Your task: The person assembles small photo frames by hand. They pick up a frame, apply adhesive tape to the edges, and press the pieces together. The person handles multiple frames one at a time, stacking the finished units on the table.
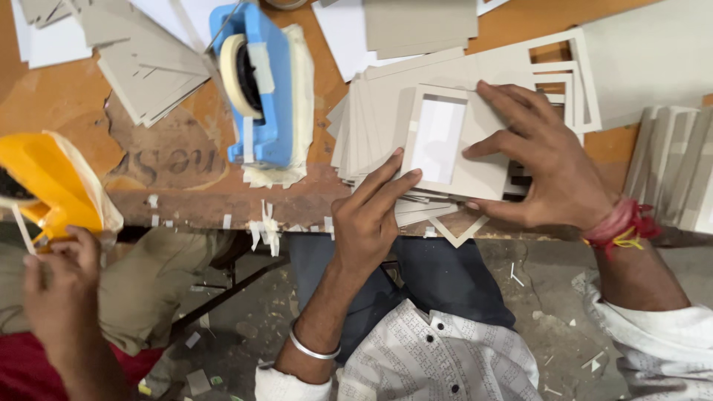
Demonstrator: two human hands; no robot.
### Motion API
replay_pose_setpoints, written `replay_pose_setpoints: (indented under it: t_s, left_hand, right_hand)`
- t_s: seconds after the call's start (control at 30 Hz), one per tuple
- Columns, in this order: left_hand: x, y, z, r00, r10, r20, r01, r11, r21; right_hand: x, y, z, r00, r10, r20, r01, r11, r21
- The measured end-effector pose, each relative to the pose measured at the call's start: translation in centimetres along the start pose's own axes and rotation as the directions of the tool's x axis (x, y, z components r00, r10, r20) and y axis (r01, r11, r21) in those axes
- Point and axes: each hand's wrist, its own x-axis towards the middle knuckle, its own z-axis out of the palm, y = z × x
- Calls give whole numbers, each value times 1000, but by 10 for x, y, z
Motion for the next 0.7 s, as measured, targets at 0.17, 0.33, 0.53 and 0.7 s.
replay_pose_setpoints:
  t_s: [0.17,0.33,0.53,0.7]
  left_hand:
    - [-5,-2,11,995,9,-103,-1,997,83]
    - [-12,1,14,988,50,-147,-39,996,81]
    - [-11,0,-30,910,-38,-413,115,980,163]
    - [2,-35,-101,735,-243,-633,319,948,7]
  right_hand:
    - [-1,1,5,999,-10,-50,10,1000,-4]
    - [-3,2,7,998,-18,-56,18,1000,-6]
    - [-2,1,7,997,-45,-66,43,998,-34]
    - [-1,-2,6,995,-67,-80,64,997,-45]
